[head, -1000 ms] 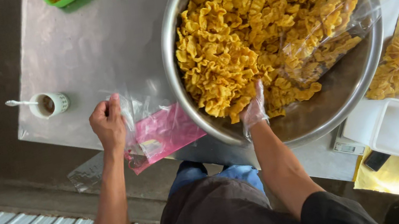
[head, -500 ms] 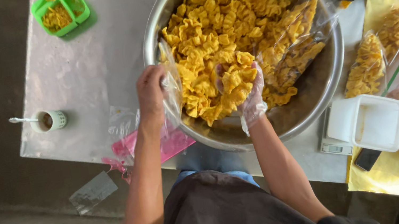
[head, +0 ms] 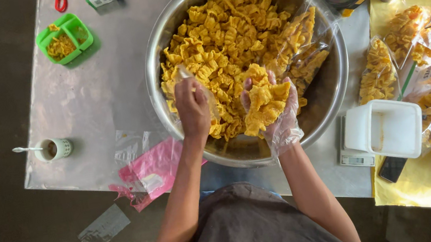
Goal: The person scoops yellow snack chips from a large metal bowl into clear plastic bags. They use a digital scale to weigh the contents of each bag, adjusting the amount as needed, and then place the filled bags on a table next to other completed packages.
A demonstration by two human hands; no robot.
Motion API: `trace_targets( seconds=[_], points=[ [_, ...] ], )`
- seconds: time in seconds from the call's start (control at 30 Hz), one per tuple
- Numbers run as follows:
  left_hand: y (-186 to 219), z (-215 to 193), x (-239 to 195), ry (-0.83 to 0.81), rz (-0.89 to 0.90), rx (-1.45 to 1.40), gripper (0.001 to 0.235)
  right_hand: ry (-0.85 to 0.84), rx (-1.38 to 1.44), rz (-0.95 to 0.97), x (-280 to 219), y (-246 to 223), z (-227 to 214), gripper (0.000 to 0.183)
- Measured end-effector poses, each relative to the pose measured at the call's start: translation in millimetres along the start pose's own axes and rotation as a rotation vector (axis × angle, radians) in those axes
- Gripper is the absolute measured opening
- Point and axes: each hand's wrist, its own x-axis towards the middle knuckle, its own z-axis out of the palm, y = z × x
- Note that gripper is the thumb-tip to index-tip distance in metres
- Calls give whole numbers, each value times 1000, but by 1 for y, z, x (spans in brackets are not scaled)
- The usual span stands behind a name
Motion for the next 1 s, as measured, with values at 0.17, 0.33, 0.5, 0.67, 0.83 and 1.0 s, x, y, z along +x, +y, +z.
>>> trace_targets(
  seconds=[0.17, 0.33, 0.5, 0.67, 0.83, 1.0],
  points=[
    [-4, 9, -5, -93, 276, 194, 27, -32, -15, -19, -3, 0, 24, 46],
    [1, 29, -5, -221, 303, 166, 35, -126, -72, -98, 10, 9, 32, 41],
    [26, 29, -5, -406, 150, 302, 39, -14, -239, -311, 38, 10, 28, 44],
    [51, 16, 3, -447, 51, 246, 54, -33, -561, -493, 48, 4, 15, 60],
    [57, 4, 10, -500, 66, 188, 71, -123, -863, -534, 46, 6, 14, 66],
    [60, -6, 17, -549, -101, 77, 68, -163, -1389, -498, 31, -1, 17, 73]
  ],
)
